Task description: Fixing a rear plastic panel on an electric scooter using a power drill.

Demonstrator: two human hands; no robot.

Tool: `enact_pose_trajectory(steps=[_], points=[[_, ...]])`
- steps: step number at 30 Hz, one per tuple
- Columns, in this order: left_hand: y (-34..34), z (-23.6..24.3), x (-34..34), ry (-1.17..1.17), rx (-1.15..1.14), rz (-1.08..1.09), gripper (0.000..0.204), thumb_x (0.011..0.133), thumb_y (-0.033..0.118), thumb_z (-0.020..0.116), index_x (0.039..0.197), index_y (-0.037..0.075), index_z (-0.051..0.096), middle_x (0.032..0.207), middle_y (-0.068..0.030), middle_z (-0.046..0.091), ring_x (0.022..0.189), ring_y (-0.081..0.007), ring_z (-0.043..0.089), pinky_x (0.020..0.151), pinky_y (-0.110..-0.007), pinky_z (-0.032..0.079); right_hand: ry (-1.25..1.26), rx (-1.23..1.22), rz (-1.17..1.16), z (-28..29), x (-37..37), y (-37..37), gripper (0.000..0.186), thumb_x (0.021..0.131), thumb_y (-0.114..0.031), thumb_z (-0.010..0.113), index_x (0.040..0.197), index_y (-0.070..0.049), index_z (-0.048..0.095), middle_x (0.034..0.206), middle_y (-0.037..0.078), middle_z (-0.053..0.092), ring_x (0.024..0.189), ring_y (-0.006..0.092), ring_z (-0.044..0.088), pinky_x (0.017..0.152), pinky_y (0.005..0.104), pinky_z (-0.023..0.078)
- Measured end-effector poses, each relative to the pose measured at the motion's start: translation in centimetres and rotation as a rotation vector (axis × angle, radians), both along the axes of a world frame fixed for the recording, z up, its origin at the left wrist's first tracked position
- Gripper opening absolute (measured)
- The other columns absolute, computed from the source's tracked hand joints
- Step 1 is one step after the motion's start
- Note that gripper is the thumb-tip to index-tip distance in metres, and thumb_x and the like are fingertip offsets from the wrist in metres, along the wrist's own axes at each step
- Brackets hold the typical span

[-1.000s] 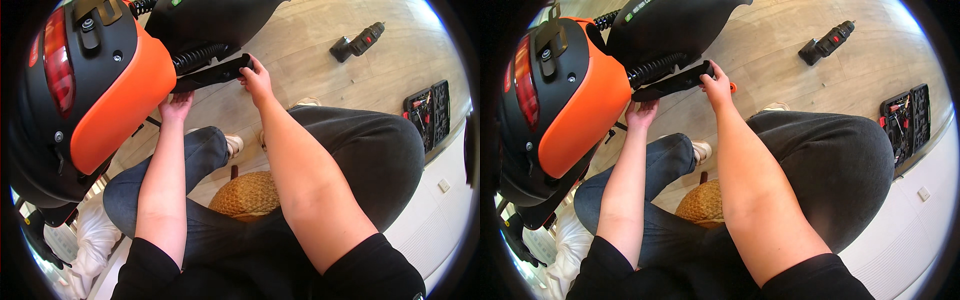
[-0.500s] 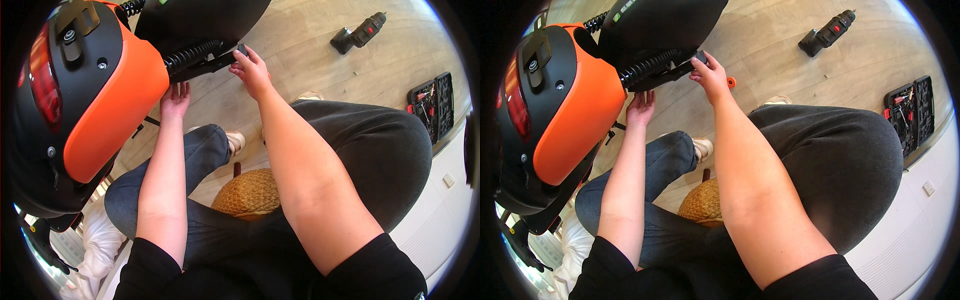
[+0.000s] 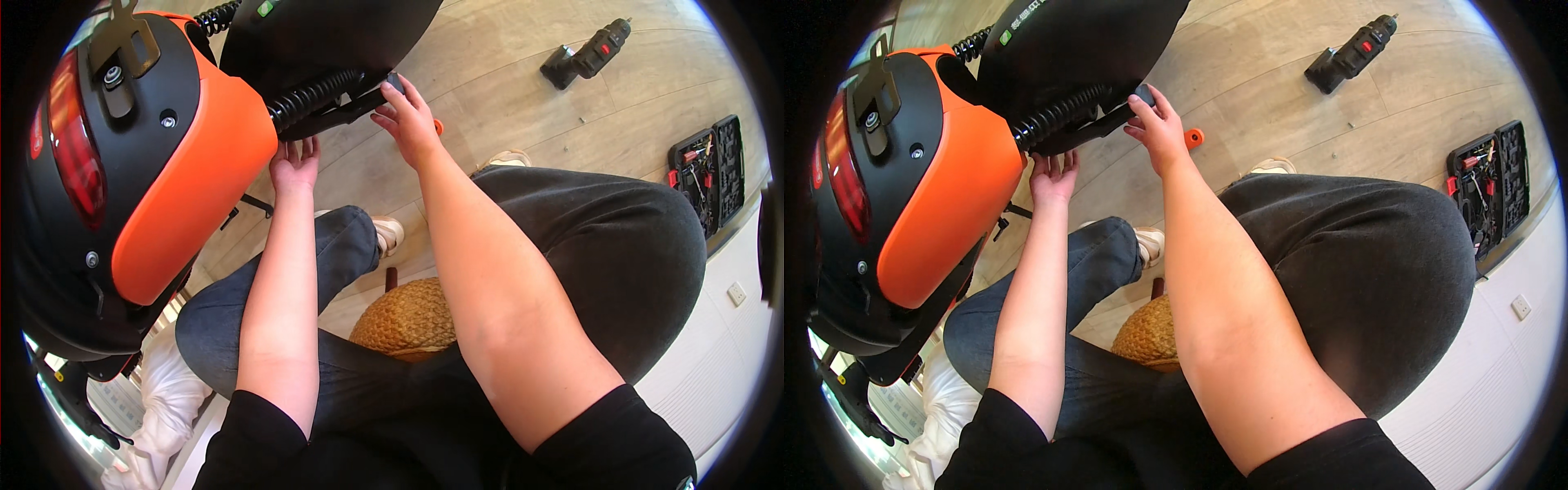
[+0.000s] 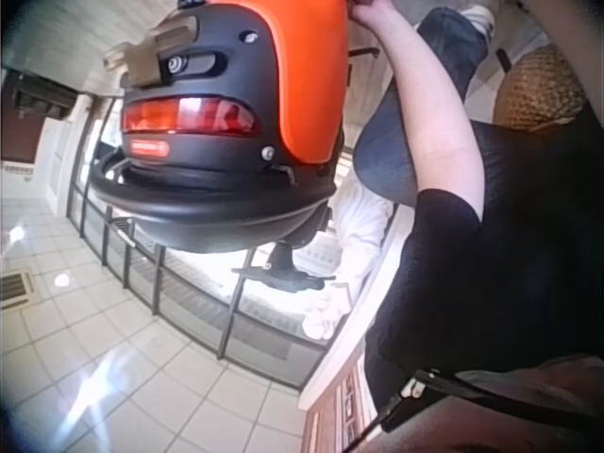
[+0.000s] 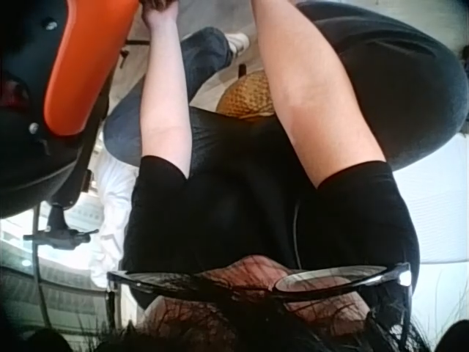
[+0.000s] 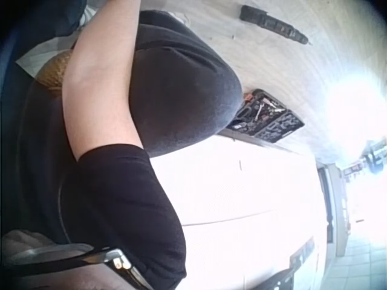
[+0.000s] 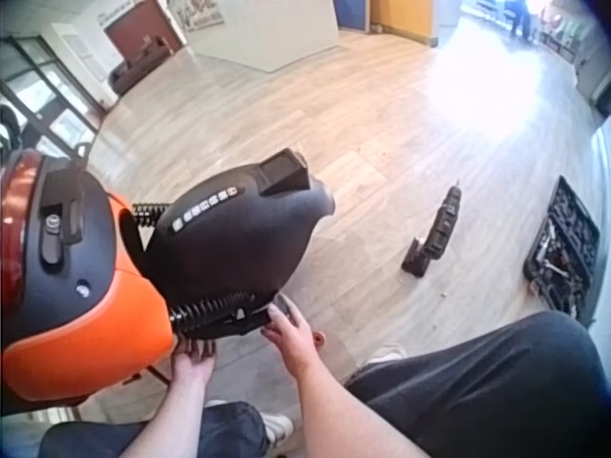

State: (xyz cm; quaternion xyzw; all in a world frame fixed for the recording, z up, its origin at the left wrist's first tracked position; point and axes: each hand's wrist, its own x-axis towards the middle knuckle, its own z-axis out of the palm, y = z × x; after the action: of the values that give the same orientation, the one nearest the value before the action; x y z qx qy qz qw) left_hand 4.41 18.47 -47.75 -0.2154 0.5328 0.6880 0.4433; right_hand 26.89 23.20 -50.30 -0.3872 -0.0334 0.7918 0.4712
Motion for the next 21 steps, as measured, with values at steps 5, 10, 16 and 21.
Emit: enact_pose_trajectory(steps=[5, 10, 16, 21], points=[[0.3, 0.1, -0.8, 0.013, 0.061, -0.016, 0.034, 0.096, 0.028, 0.063, 0.124, 0.009, 0.059, 0.132, -0.0027, 0.057, 0.13, -0.0311, 0.046, 0.112, -0.057, 0.036, 0.097, 0.029, -0.005, 0.7, 0.0, 0.0, 0.07, 0.091, -0.021, 0.071, 0.151, -0.01, 0.037, 0.128, 0.007, 0.054, 0.104, 0.0214, 0.058, 0.094, 0.0377, 0.052], [0.9, 0.4, 0.0, 0.018, 0.025, -0.004, 0.035, 0.098, 0.028, 0.062, 0.126, 0.008, 0.057, 0.133, -0.0027, 0.056, 0.13, -0.0305, 0.046, 0.112, -0.058, 0.035, 0.217, 0.084, -0.06, 0.5, 0.1, -0.4, 0.078, 0.088, -0.01, 0.069, 0.155, -0.01, 0.029, 0.13, 0.01, 0.051, 0.113, 0.0237, 0.057, 0.1, 0.0394, 0.05], [1.3, 1.0, 0.5, 0.071, -0.038, 0.0, 0.034, 0.099, 0.03, 0.06, 0.125, 0.008, 0.057, 0.131, -0.0019, 0.056, 0.127, -0.0295, 0.047, 0.109, -0.059, 0.038, 0.16, 0.038, -0.038, 0.8, 0.2, -0.6, 0.08, 0.086, -0.009, 0.073, 0.154, -0.018, 0.032, 0.133, 0.01, 0.051, 0.118, 0.0242, 0.055, 0.101, 0.0423, 0.049], [1.4, 1.0, 0.1, 0.066, -0.051, 0.016, 0.037, 0.097, 0.03, 0.062, 0.126, 0.008, 0.057, 0.132, -0.0013, 0.055, 0.13, -0.0269, 0.046, 0.11, -0.059, 0.039, 0.042, 0.015, 0.035, 0.1, -0.1, -0.7, 0.074, 0.089, -0.016, 0.073, 0.152, -0.023, 0.036, 0.13, 0.006, 0.055, 0.116, 0.0207, 0.055, 0.092, 0.0385, 0.049]])
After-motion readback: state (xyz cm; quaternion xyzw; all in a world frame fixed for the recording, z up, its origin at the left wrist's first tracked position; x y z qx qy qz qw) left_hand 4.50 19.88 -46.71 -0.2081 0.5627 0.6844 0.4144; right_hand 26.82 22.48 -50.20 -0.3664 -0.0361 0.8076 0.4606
